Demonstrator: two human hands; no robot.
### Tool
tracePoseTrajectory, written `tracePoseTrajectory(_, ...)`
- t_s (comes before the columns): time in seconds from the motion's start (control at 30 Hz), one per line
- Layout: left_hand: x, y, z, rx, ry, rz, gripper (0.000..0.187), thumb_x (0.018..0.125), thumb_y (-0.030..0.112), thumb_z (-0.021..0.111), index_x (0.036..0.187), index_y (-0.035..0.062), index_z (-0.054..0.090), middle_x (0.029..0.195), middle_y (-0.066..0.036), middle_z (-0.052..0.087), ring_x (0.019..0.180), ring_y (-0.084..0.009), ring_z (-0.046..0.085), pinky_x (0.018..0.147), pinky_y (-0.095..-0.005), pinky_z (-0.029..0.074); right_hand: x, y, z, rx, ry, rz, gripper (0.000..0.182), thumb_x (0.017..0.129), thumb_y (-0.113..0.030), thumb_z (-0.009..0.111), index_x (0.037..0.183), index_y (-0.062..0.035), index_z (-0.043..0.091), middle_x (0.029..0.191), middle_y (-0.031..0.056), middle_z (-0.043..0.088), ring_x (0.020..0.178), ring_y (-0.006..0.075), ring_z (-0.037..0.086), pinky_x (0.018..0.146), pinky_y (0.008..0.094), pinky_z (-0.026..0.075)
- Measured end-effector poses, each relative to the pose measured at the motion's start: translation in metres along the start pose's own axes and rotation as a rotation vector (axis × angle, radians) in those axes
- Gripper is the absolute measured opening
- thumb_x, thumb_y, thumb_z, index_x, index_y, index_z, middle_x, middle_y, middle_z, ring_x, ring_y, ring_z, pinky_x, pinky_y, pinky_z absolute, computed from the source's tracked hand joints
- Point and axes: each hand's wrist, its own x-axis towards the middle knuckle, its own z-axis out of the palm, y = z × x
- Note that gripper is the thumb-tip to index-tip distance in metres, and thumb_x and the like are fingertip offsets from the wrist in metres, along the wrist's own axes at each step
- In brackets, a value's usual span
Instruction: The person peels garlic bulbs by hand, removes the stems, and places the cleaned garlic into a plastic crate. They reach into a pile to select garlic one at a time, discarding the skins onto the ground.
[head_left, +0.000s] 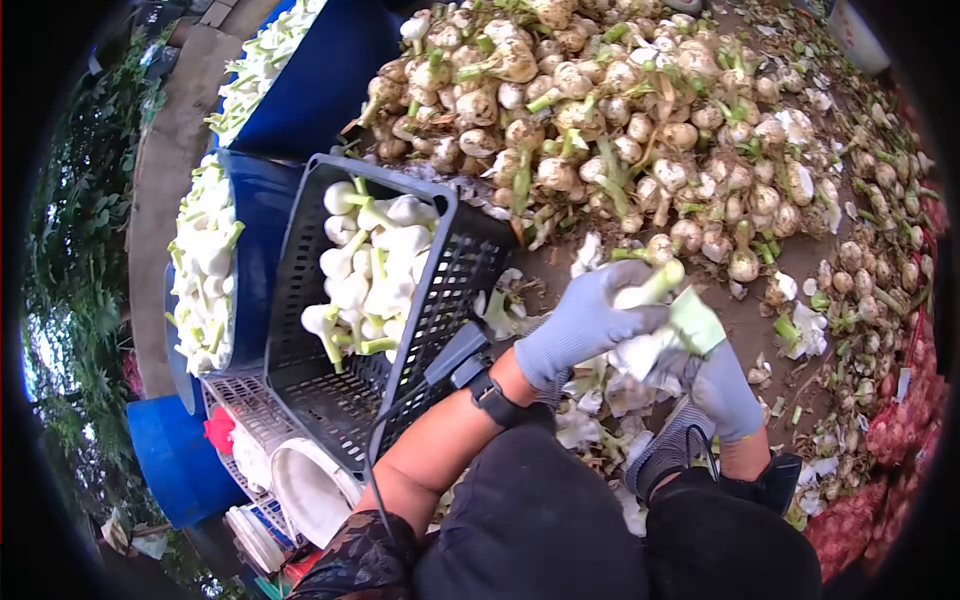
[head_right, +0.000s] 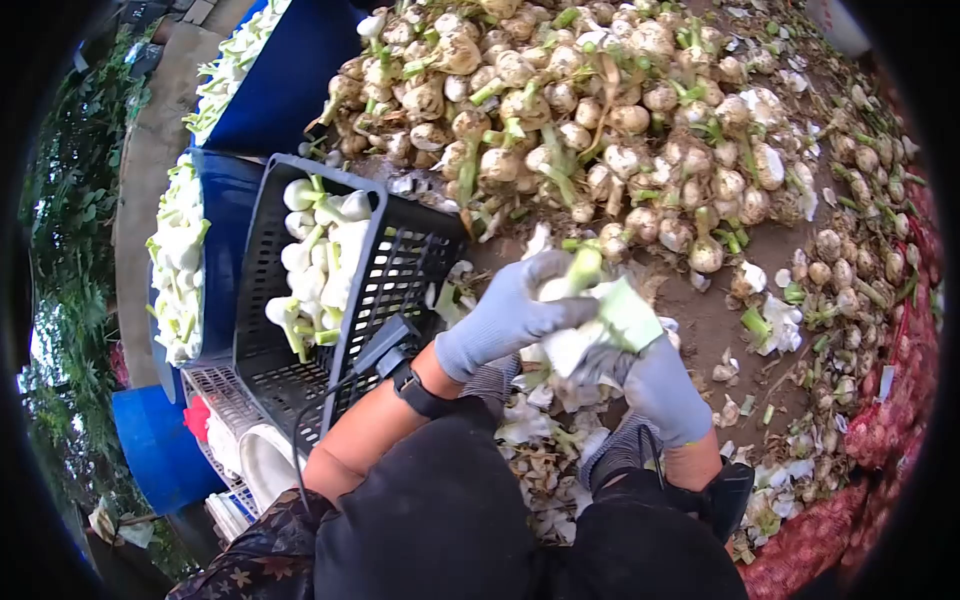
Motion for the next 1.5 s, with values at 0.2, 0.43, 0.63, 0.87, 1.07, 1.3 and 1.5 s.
tracePoseTrajectory(0.2,-0.009,-0.013,-0.005,-0.42,0.026,0.265,0.04,0.099,0.034,0.049,0.119,-0.0001,0.058,0.126,-0.015,0.059,0.114,-0.0287,0.061,0.09,-0.0402,0.055,0.0,0.003,-0.054,-1.148,0.256,0.037,0.027,0.083,-0.025,0.069,0.098,-0.0016,0.068,0.083,0.0199,0.068,0.08,0.0336,0.068,0.072,0.041,0.053)
tracePoseTrajectory(0.43,-0.016,0.001,-0.043,-0.683,0.13,0.378,0.044,0.103,0.033,0.038,0.128,-0.0005,0.055,0.127,-0.017,0.06,0.114,-0.0284,0.06,0.096,-0.0422,0.051,-0.019,0.021,-0.01,-1.395,-0.793,0.259,0.028,0.077,-0.027,0.066,0.094,-0.0051,0.07,0.085,0.0169,0.07,0.081,0.0356,0.068,0.072,0.0451,0.054)
tracePoseTrajectory(0.63,-0.085,0.072,-0.115,0.36,1.129,0.472,0.034,0.101,0.017,0.05,0.126,-0.0049,0.055,0.121,-0.014,0.06,0.105,-0.0182,0.062,0.091,-0.0288,0.052,-0.035,0.023,-0.02,-0.936,-0.617,0.066,0.046,0.077,-0.01,0.063,0.123,-0.0108,0.06,0.095,0.0154,0.069,0.087,0.0357,0.066,0.071,0.0465,0.051)
tracePoseTrajectory(0.87,-0.067,0.063,-0.035,0.233,0.542,0.387,0.036,0.091,0.002,0.06,0.127,-0.0005,0.059,0.118,-0.009,0.064,0.104,-0.0151,0.06,0.095,-0.0301,0.046,-0.029,0.006,-0.069,-1.785,0.184,-0.14,0.035,0.079,-0.009,0.069,0.113,-0.0177,0.067,0.105,0.012,0.066,0.094,0.0309,0.063,0.079,0.0432,0.052)
tracePoseTrajectory(1.07,0.005,-0.021,0.032,0.562,-0.117,0.517,0.047,0.084,0.007,0.07,0.129,0.0017,0.056,0.128,-0.008,0.059,0.114,-0.0194,0.058,0.099,-0.0303,0.046,-0.013,0.004,-0.051,-0.361,0.258,-0.076,0.026,0.09,-0.008,0.064,0.114,0.0009,0.064,0.093,0.0047,0.067,0.082,0.0149,0.065,0.076,0.0288,0.054)
tracePoseTrajectory(1.3,0.018,-0.012,0.032,0.237,-0.143,0.418,0.063,0.07,0.004,0.084,0.127,0.0016,0.058,0.121,-0.006,0.063,0.111,-0.0117,0.058,0.095,-0.0281,0.049,0.01,-0.023,-0.026,-0.269,0.141,0.066,0.032,0.096,-0.027,0.062,0.102,0.0037,0.065,0.081,0.0022,0.063,0.065,0.0063,0.057,0.053,0.021,0.043)
tracePoseTrajectory(1.5,0.008,-0.005,0.027,-0.186,-0.155,0.028,0.056,0.077,0.006,0.08,0.129,0.0036,0.058,0.117,-0.005,0.066,0.1,-0.0104,0.062,0.088,-0.0266,0.051,0.011,-0.03,-0.013,-0.269,0.197,0.158,0.043,0.098,-0.036,0.058,0.092,0.0055,0.066,0.068,0.0053,0.063,0.054,0.0078,0.055,0.051,0.0196,0.043)
